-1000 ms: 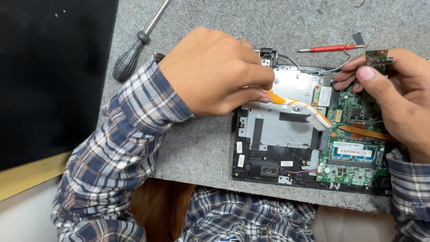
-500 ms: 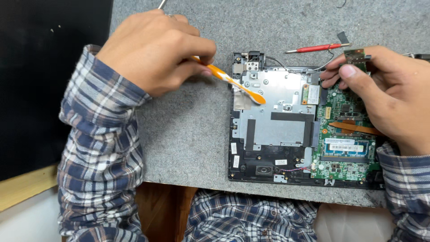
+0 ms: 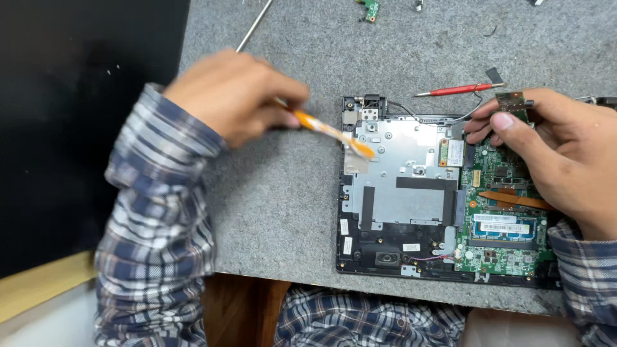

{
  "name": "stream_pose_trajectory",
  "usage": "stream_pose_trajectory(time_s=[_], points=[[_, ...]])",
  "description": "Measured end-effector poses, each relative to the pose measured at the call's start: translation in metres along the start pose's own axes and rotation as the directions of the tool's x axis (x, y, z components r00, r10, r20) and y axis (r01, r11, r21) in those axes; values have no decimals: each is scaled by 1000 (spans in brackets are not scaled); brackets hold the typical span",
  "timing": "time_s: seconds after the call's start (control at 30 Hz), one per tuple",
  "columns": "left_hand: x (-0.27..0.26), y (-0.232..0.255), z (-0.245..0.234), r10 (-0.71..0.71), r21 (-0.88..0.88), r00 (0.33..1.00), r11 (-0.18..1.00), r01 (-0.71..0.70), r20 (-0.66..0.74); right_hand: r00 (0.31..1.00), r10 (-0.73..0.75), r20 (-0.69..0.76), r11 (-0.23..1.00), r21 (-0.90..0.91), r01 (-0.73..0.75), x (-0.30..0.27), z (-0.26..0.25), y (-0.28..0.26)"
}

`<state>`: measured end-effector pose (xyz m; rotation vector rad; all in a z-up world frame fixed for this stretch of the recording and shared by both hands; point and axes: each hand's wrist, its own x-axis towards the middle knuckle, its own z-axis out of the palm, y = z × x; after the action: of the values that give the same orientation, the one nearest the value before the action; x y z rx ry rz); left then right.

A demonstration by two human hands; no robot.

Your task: The person cleans a small green circuit board and the interior of a disassembled laptop using a toothbrush. They then use a red plastic spudger to pry and adjust a component on the laptop's motherboard.

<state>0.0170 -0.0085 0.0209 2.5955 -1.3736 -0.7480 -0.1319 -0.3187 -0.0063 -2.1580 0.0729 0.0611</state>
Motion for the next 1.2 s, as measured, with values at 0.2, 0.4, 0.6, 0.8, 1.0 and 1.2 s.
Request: stream_pose_trajectory(time_s=[0.2,0.4,0.6,0.8,1.0,1.2], points=[[-9,-3,-10,72,60,956,997,-57,-284,999,-46,-10,998,-34,46,0,2,2],[-12,-26,-7,-125,131,948,977,169,-291,998,-59,-26,998,4,59,0,2,7],[-6,-28,-2,-250,-80,953,968,239,-169,999,-10,-37,1000,3,10,0,2,6],[4,-36,6,-95,-84,966,993,77,-240,999,13,-32,1000,19,-13,2,-1,6],[-13,-33,3,57,159,682,983,88,-729,1000,-13,-17,998,-54,12,1,-2,0],[29,31,27,-40,-457,723,798,-392,-689,997,41,69,903,424,-66,-5,-8,13]])
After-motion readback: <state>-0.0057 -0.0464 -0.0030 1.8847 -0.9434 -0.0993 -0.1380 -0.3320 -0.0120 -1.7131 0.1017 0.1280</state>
